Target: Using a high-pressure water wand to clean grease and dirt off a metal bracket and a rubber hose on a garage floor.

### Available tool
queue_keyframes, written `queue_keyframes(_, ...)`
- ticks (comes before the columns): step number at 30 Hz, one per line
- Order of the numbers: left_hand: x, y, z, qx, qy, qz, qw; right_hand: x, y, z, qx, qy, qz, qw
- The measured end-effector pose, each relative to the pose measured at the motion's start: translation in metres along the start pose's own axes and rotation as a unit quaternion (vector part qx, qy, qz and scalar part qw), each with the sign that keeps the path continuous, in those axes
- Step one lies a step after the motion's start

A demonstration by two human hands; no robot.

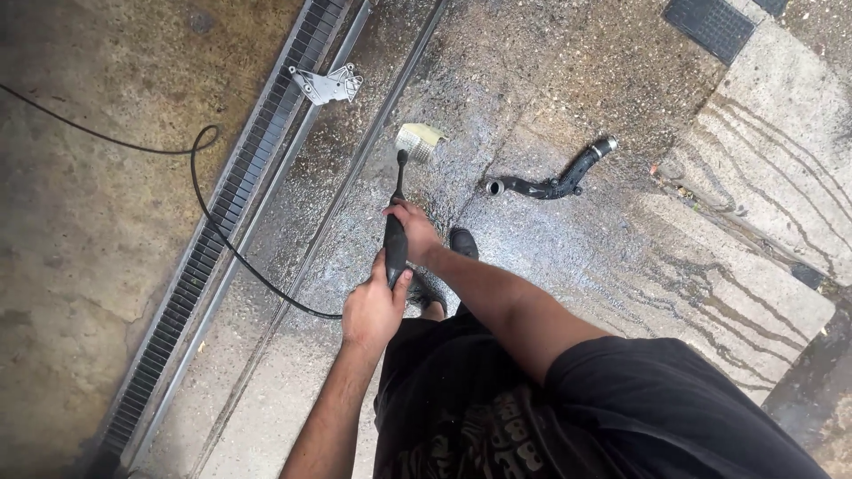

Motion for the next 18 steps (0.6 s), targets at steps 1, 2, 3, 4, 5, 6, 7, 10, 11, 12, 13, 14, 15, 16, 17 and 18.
queue_keyframes(1,0.0,-0.004,0.001,0.007,-0.005,0.004,1.0,0.0,0.005,0.007,0.015,0.01,0.007,1.0)
queue_keyframes(2,-0.003,-0.008,0.0,0.008,-0.003,0.01,1.0,-0.004,0.003,0.011,0.013,0.016,0.007,1.0)
queue_keyframes(3,-0.007,-0.012,0.0,0.009,-0.013,0.011,1.0,-0.008,0.001,0.015,0.012,0.014,0.015,1.0)
queue_keyframes(4,-0.01,-0.016,0.0,0.008,-0.021,0.01,1.0,-0.01,0.0,0.018,0.008,0.012,0.021,1.0)
queue_keyframes(5,-0.006,-0.02,0.003,0.006,-0.017,0.015,1.0,-0.006,0.003,0.018,0.004,0.016,0.019,1.0)
queue_keyframes(6,-0.007,-0.027,0.009,0.01,-0.014,0.015,1.0,-0.008,0.005,0.026,-0.023,-0.011,0.027,0.999)
queue_keyframes(7,-0.008,-0.035,0.015,0.014,-0.012,0.016,1.0,-0.011,0.009,0.034,-0.05,-0.039,0.035,0.997)
queue_keyframes(10,-0.023,-0.05,0.018,0.01,-0.011,0.023,1.0,-0.022,-0.007,0.041,-0.078,-0.037,0.033,0.996)
queue_keyframes(11,-0.023,-0.057,0.02,0.008,-0.008,0.025,1.0,-0.027,-0.019,0.038,-0.08,-0.035,0.032,0.996)
queue_keyframes(12,-0.024,-0.063,0.025,0.003,-0.01,0.032,0.999,-0.035,-0.029,0.037,-0.071,-0.026,0.031,0.997)
queue_keyframes(13,-0.025,-0.07,0.029,-0.002,-0.012,0.039,0.999,-0.043,-0.04,0.036,-0.063,-0.016,0.031,0.997)
queue_keyframes(14,-0.026,-0.075,0.029,-0.004,-0.014,0.038,0.999,-0.044,-0.036,0.04,-0.064,-0.018,0.032,0.997)
queue_keyframes(15,-0.028,-0.078,0.029,-0.007,-0.013,0.043,0.999,-0.045,-0.031,0.045,-0.072,-0.019,0.034,0.997)
queue_keyframes(16,-0.028,-0.083,0.03,-0.01,-0.009,0.049,0.999,-0.045,-0.026,0.049,-0.082,-0.017,0.034,0.996)
queue_keyframes(17,-0.035,-0.084,0.031,-0.011,-0.007,0.049,0.999,-0.051,-0.02,0.055,-0.084,-0.017,0.032,0.996)
queue_keyframes(18,-0.04,-0.084,0.028,-0.006,-0.016,0.062,0.998,-0.054,-0.017,0.056,-0.059,0.014,0.028,0.998)
Point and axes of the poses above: each hand's wrist, its own x-axis towards the middle knuckle, its own z-axis out of the palm, y = z × x, the point moved 3 cm from there along x, towards the middle knuckle, and after that the axes turned 4 degrees about x, right-handed, at the moved point
